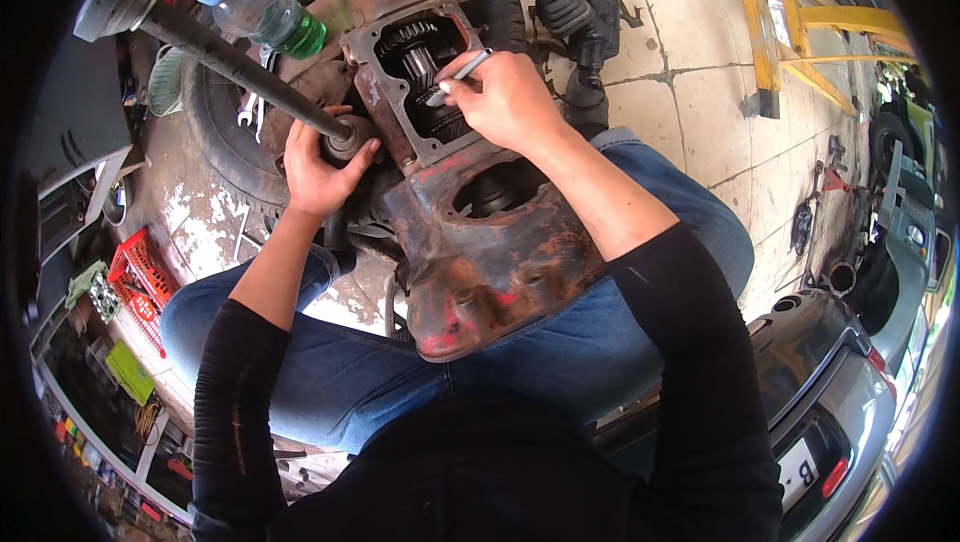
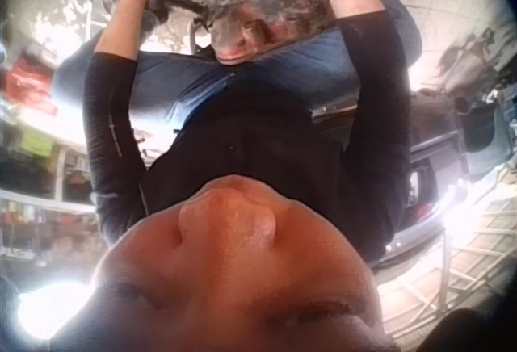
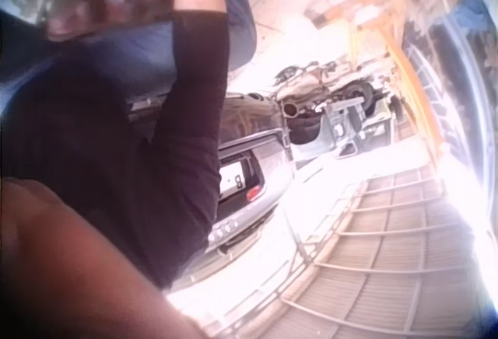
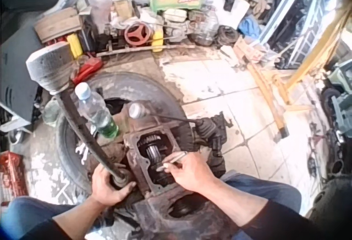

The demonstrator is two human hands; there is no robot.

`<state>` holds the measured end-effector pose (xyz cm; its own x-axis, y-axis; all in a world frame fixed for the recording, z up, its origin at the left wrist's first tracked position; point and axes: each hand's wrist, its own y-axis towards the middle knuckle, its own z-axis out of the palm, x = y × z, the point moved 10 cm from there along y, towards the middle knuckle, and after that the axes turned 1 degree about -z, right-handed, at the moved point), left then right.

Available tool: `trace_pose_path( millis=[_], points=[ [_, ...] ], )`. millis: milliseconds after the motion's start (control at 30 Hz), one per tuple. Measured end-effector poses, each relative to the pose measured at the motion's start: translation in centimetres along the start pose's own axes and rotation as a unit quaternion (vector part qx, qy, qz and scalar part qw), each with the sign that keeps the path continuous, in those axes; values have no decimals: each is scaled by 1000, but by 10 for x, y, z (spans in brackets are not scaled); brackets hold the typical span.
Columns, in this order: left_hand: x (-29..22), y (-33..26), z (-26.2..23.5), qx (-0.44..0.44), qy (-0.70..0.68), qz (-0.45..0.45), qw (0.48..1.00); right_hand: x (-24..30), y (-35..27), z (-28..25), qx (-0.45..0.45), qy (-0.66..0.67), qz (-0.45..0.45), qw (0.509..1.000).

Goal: The person sits on the floor and works on a disassembled transmission casing resting on their lap. They use a small metal tool to manipulate internal gears and shafts, then pour liquid from a plastic bottle into the casing, and continue adjusting the internal components.

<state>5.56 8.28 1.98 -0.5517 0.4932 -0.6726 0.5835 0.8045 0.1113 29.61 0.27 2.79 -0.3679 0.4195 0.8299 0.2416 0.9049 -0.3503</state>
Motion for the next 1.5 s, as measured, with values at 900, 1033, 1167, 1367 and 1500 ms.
trace_pose_path(
  millis=[900,1033,1167,1367,1500],
  points=[
    [-1,-2,-6,-37,-7,30,999,30,-10,13,1,-137,-79,987],
    [-1,0,-2,-4,4,1,1000,25,-21,32,15,-110,-137,984],
    [4,-2,-2,-2,1,-3,1000,20,-6,9,1,-169,-55,984],
    [1,-1,-1,-7,3,3,1000,8,-9,15,5,-93,-35,995],
    [4,-5,-5,-8,5,-1,1000,31,-2,-4,11,-151,8,988]
  ],
)
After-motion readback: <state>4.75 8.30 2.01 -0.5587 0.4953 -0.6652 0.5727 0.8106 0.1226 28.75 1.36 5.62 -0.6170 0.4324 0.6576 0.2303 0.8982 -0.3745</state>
